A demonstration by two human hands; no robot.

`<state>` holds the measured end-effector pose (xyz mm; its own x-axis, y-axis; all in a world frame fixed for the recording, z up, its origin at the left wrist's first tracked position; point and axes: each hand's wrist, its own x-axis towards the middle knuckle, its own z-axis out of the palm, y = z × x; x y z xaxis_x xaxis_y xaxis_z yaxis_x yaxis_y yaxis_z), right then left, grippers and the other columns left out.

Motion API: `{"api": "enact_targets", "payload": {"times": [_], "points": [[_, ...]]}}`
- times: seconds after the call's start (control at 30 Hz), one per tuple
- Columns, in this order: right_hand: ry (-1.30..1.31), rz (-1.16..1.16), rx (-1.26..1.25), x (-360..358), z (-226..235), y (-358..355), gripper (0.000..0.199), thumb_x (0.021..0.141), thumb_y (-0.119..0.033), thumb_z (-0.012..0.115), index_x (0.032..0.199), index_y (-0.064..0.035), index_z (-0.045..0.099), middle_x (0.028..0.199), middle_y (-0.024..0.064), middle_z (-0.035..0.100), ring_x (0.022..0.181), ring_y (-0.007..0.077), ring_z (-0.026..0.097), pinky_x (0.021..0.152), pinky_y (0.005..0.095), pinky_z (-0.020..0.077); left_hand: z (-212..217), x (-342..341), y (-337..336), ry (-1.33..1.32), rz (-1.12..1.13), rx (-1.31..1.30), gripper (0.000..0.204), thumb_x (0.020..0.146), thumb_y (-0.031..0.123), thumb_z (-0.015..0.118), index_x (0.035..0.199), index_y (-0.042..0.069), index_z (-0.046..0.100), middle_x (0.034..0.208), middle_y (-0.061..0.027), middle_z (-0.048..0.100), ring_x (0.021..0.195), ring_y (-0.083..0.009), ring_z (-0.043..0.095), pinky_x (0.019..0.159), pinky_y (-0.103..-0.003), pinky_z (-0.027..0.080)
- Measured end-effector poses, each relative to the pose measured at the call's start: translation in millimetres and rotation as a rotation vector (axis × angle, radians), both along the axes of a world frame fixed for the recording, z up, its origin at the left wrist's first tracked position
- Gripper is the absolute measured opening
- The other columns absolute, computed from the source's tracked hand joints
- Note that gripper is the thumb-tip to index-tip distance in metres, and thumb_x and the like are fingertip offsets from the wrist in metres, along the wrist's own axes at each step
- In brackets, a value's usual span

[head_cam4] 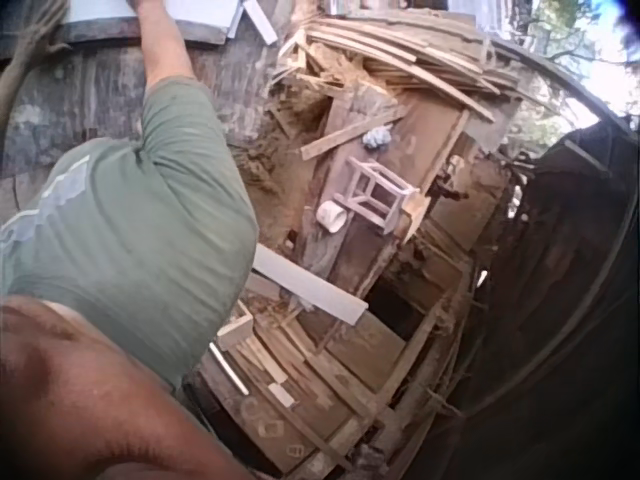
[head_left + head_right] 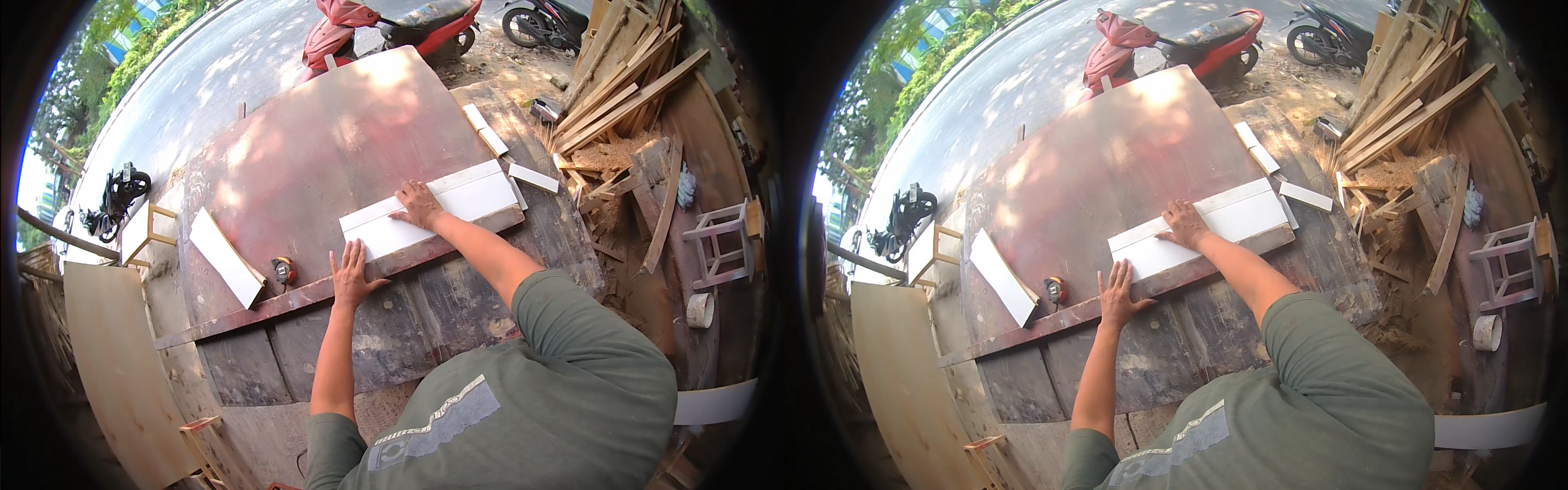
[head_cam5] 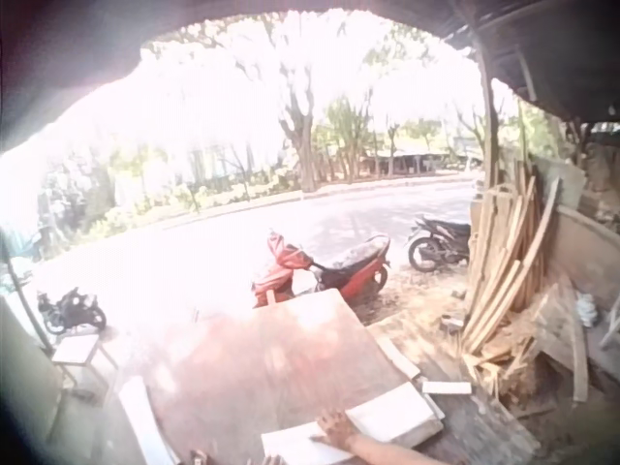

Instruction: The person measures wood planks and a wooden frame using a measuring tape, then selects another piece of wood from a pile and brings it to the workbench.

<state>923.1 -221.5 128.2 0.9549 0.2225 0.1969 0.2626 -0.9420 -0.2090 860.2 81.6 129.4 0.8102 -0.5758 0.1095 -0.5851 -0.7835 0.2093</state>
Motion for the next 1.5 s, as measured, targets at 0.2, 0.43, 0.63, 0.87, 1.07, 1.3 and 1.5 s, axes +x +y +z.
{"api": "enact_targets", "payload": {"times": [0.2, 0.43, 0.63, 0.87, 1.07, 1.3, 1.5], "points": [[0.039, -0.023, -0.015, 3, -2, 0, 0.067, 0.092, -0.061, 0.064, 0.123, -0.0020, 0.064, 0.126, 0.0186, 0.058, 0.126, 0.0354, 0.053, 0.111, 0.0465, 0.0393, -4, -39, 36, 0.095, 0.434, 0.149, 0.121, 0.066, 0.080, 0.078, 0.155, 0.009, 0.038, 0.150, -0.0100, 0.044, 0.147, -0.0296, 0.037, 0.118, -0.076, 0.015], [0.086, -0.007, -0.093, -28, 7, 6, 0.071, 0.091, -0.060, 0.066, 0.128, -0.0001, 0.061, 0.129, 0.0192, 0.058, 0.129, 0.0348, 0.052, 0.112, 0.0473, 0.0375, 25, -62, 35, 0.150, 0.439, 0.110, 0.115, 0.072, 0.087, 0.067, 0.156, 0.012, 0.042, 0.148, -0.0121, 0.050, 0.143, -0.0277, 0.047, 0.117, -0.076, 0.015], [0.102, 0.013, -0.039, -126, 12, 14, 0.075, 0.094, -0.058, 0.064, 0.140, 0.0021, 0.055, 0.130, 0.0216, 0.055, 0.130, 0.0401, 0.050, 0.116, 0.0493, 0.0347, 23, -146, 48, 0.091, 0.430, 0.035, 0.098, 0.084, 0.078, 0.063, 0.150, 0.007, 0.048, 0.136, -0.0110, 0.058, 0.133, -0.0268, 0.053, 0.115, -0.074, 0.022], [0.070, 0.102, 0.000, -256, 15, 43, 0.080, 0.093, -0.055, 0.067, 0.143, 0.0057, 0.052, 0.127, 0.0184, 0.055, 0.125, 0.0345, 0.050, 0.116, 0.0483, 0.0323, 24, -269, 86, 0.098, 0.464, -0.036, 0.080, 0.090, 0.067, 0.065, 0.138, 0.003, 0.057, 0.124, -0.0115, 0.065, 0.125, -0.0275, 0.058, 0.116, -0.066, 0.027], [-0.015, 0.057, -0.011, -313, 12, 50, 0.080, 0.091, -0.055, 0.069, 0.143, 0.0041, 0.051, 0.127, 0.0166, 0.054, 0.124, 0.0317, 0.049, 0.117, 0.0522, 0.0320, 40, -272, 124, 0.002, 0.589, -0.098, 0.067, 0.089, 0.044, 0.078, 0.139, 0.005, 0.056, 0.126, -0.0169, 0.060, 0.123, -0.0354, 0.055, 0.106, -0.054, 0.041], [-0.164, 0.012, 0.099, -318, 45, 75, 0.074, 0.093, -0.049, 0.072, 0.146, -0.0010, 0.051, 0.131, 0.0170, 0.053, 0.124, 0.0321, 0.051, 0.113, 0.0485, 0.0371, 19, -214, 192, 0.107, 0.784, 0.046, 0.082, 0.083, 0.049, 0.082, 0.144, 0.005, 0.051, 0.127, -0.0220, 0.056, 0.120, -0.0396, 0.056, 0.095, -0.053, 0.050], [0.210, -0.124, 0.799, -348, 86, 99, 0.043, 0.095, -0.031, 0.074, 0.122, 0.0022, 0.067, 0.094, 0.0112, 0.066, 0.064, 0.0199, 0.061, 0.063, 0.0335, 0.0521, 62, -204, 183, 0.756, 0.559, -0.904, 0.082, 0.088, 0.034, 0.075, 0.156, 0.008, 0.038, 0.130, -0.0173, 0.057, 0.107, -0.0315, 0.067, 0.090, -0.046, 0.056]]}}
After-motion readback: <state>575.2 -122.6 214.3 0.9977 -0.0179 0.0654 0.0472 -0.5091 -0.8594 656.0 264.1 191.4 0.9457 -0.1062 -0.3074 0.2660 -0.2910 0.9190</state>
